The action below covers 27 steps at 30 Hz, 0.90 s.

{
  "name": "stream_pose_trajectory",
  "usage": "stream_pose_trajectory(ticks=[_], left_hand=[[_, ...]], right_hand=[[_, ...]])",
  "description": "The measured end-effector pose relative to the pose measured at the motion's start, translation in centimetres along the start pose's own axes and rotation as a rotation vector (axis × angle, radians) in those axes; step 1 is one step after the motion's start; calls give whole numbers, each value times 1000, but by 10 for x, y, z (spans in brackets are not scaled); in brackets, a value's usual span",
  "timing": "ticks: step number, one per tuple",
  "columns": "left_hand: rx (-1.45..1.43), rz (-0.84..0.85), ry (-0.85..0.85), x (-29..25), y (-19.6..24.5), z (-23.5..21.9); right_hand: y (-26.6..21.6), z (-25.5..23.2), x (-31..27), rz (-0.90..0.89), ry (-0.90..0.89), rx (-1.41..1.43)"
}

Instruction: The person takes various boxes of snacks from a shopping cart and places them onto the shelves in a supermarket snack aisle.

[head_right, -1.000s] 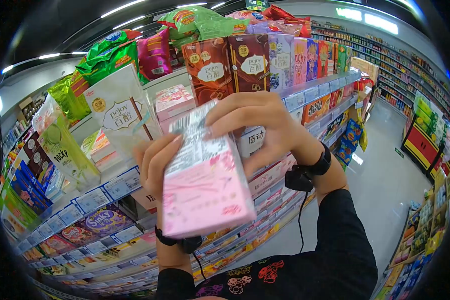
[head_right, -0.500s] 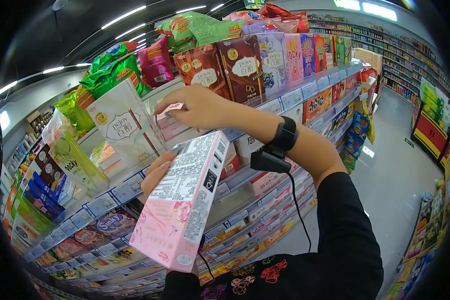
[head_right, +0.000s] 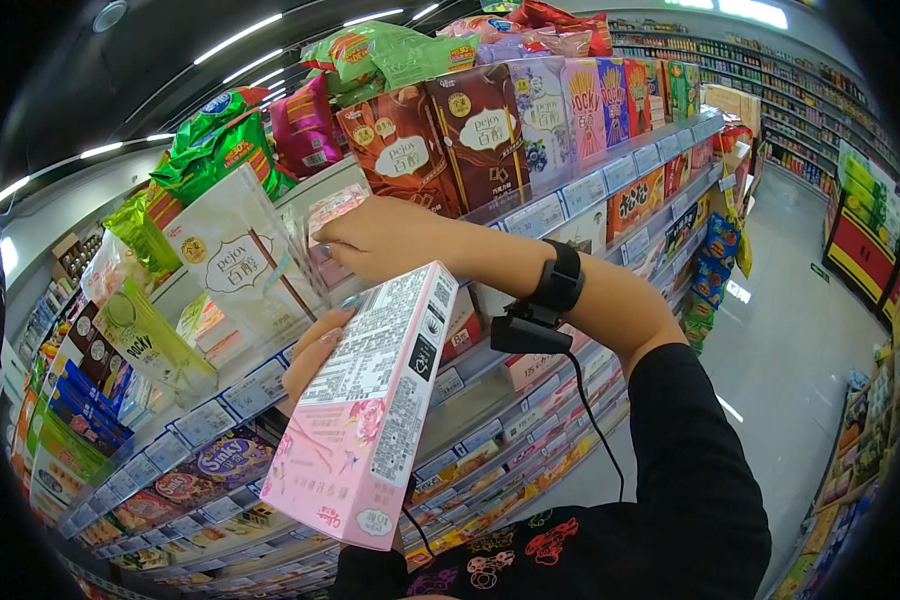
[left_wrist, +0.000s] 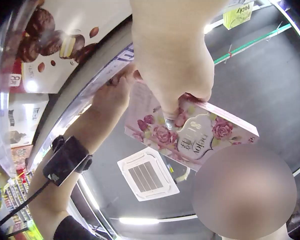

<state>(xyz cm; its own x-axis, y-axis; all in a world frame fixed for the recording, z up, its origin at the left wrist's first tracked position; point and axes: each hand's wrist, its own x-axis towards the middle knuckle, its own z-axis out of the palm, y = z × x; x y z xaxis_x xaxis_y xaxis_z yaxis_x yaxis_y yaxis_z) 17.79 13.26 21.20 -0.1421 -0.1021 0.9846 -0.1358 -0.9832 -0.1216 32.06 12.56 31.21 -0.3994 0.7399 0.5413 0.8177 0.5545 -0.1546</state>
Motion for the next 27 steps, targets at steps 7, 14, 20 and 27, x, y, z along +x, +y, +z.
stream_pose_trajectory(ticks=[7, 14, 20, 27], left_hand=[[-39, -12, -45, 2, 0, -3], [-78, -342, -433, -6, -6, -31], [-77, -147, -415, 3, -5, -21], [-41, -239, -412, -2, 1, -24]], right_hand=[[-2, 0, -4, -30, 76, 7], [2, 0, -4, -28, 82, 37], [-1, 6, -10, -61, 123, -21], [0, 5, -4, 11, -69, -68]])
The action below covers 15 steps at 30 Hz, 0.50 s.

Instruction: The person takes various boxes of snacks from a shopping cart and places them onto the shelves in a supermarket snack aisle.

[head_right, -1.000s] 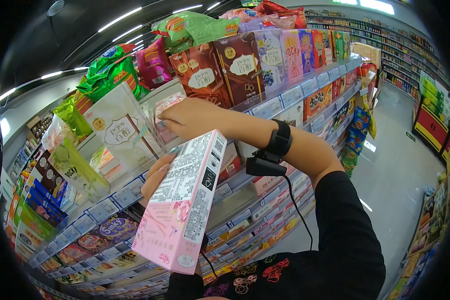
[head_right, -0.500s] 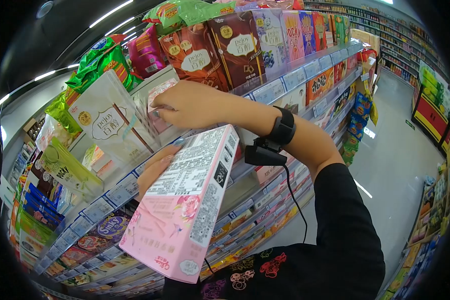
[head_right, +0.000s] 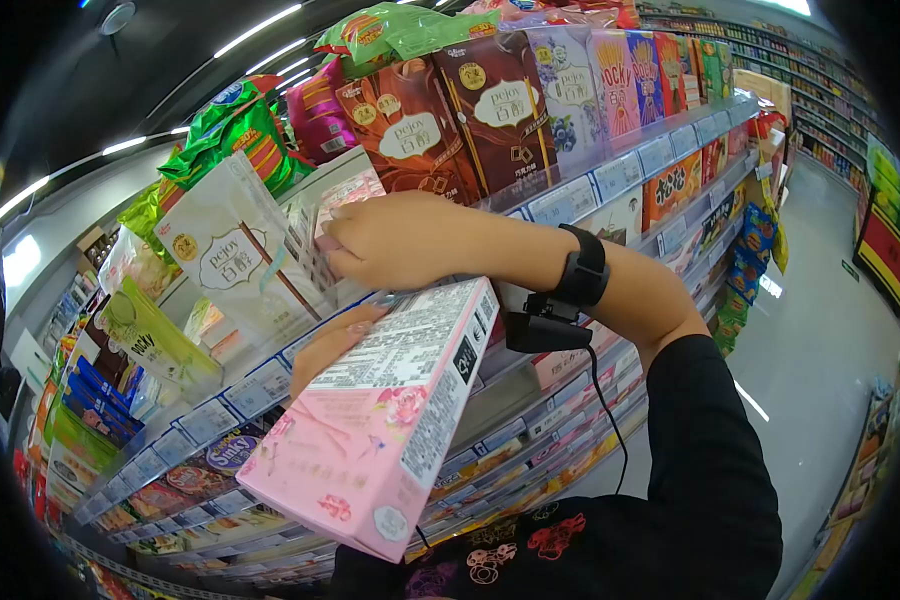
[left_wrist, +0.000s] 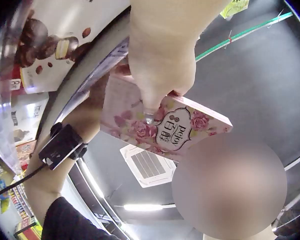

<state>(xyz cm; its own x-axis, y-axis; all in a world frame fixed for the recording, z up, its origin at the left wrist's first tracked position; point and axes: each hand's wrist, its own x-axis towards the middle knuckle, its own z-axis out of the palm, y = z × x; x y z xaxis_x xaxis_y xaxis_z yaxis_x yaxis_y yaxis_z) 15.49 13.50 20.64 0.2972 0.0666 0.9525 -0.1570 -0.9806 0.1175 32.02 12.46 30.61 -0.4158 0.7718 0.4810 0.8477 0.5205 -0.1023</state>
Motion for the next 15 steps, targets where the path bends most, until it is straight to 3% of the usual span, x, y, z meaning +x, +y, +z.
stream_pose_trajectory(ticks=[15], left_hand=[[70, -171, 50, -12, 13, 2]], right_hand=[[14, 5, -4, -169, 114, 48]])
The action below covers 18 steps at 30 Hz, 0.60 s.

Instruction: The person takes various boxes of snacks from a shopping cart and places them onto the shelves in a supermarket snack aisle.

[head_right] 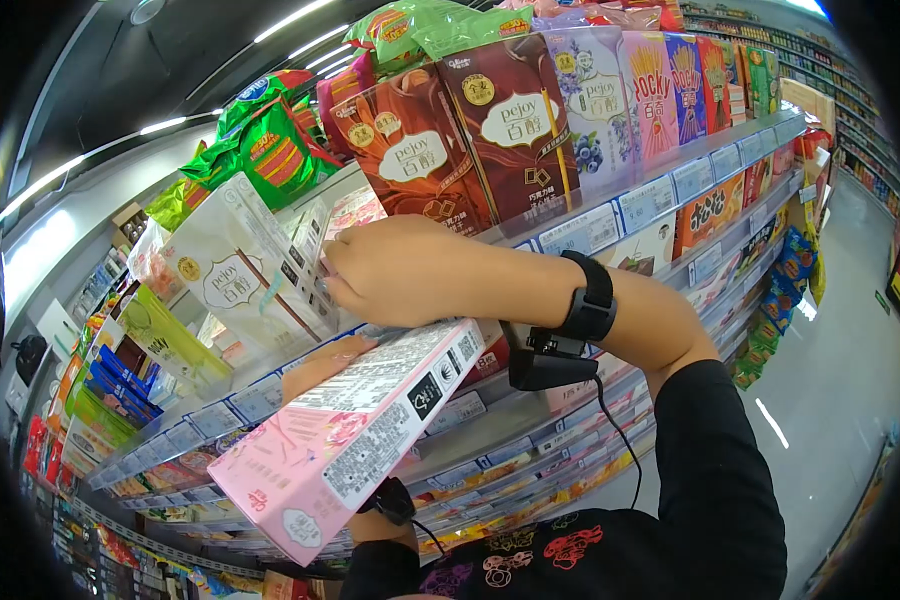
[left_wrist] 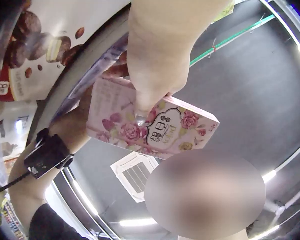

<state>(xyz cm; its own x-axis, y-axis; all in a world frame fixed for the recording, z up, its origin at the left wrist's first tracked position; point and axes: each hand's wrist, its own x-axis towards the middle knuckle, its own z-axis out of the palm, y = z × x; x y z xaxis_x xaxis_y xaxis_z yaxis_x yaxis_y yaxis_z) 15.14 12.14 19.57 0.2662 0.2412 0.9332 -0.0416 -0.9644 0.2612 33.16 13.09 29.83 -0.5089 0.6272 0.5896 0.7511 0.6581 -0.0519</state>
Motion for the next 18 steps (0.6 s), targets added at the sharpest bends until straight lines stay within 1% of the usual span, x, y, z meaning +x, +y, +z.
stream_pose_trajectory(ticks=[3, 9, 12, 15, 17, 18], left_hand=[[7, -22, 10, -1, 1, 0], [0, -82, 39, -9, 3, -4], [-27, -137, 70, -12, 4, -3], [-93, -236, 144, -13, 0, -4], [-105, -266, 202, -6, -5, -6], [143, -179, 194, -8, -9, -8]], right_hand=[[4, 7, 0, -59, 131, 49], [5, 8, 1, -51, 111, 63], [1, 4, 2, 0, 38, 49], [-3, 3, 2, -47, 194, 36], [-5, -14, -5, -138, 252, 319], [-3, -23, -8, -184, 279, 459]])
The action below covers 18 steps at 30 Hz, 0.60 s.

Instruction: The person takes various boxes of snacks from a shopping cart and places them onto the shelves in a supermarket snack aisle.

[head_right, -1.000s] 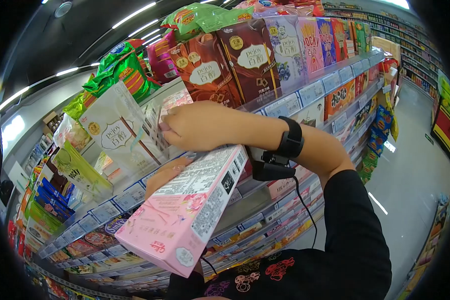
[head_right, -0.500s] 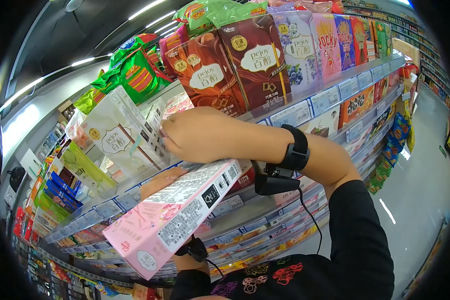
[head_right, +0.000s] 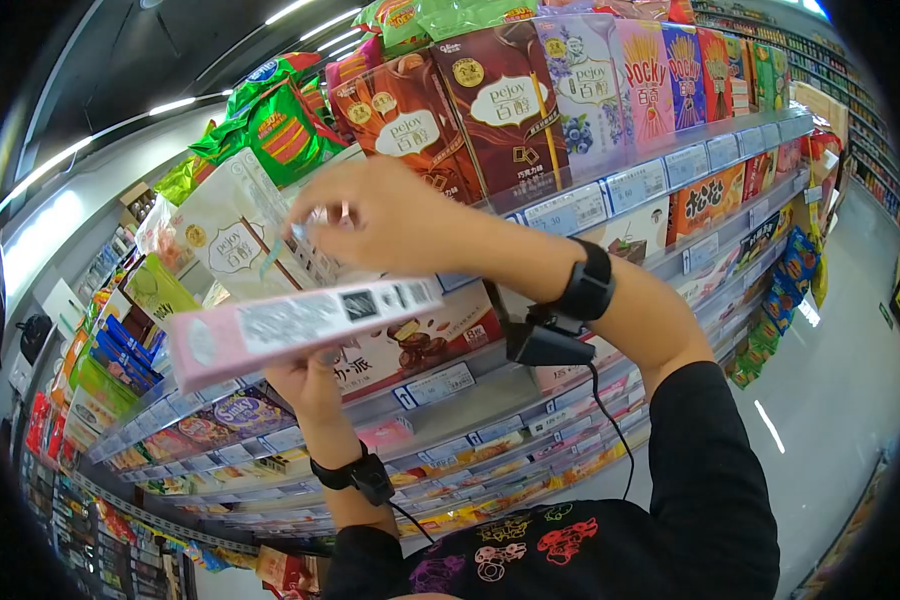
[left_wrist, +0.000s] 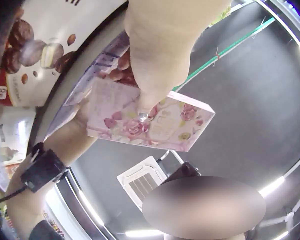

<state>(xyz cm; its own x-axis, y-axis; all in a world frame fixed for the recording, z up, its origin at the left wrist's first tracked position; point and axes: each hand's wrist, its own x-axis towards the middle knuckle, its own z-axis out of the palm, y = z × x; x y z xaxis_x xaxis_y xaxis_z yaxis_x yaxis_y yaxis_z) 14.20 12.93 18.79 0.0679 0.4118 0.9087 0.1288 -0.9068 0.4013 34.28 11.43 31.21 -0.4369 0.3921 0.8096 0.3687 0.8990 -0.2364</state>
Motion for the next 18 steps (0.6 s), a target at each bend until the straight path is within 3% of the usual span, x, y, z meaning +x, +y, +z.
stream_pose_trajectory(ticks=[1, 3, 4, 5, 9, 13, 18], left_hand=[[-275, -12, 45, 12, 18, 7], [-248, 30, 112, 20, 27, 9], [-380, -151, 49, 19, 33, 4], [-171, -35, 87, 23, 29, 3], [29, 92, 202, 36, 49, 19], [23, 174, 288, 50, 55, 37], [38, 209, 323, 52, 44, 45]], right_hand=[[2, -7, -2, -3, 77, 254], [-18, -23, -9, -37, 133, 397], [-27, -31, -11, -56, 163, 467], [-23, -37, -15, -161, 118, 202], [-45, -34, -25, -265, 188, -193], [-25, -23, -28, -250, 341, -247], [1, -12, -32, -97, 386, -147]])
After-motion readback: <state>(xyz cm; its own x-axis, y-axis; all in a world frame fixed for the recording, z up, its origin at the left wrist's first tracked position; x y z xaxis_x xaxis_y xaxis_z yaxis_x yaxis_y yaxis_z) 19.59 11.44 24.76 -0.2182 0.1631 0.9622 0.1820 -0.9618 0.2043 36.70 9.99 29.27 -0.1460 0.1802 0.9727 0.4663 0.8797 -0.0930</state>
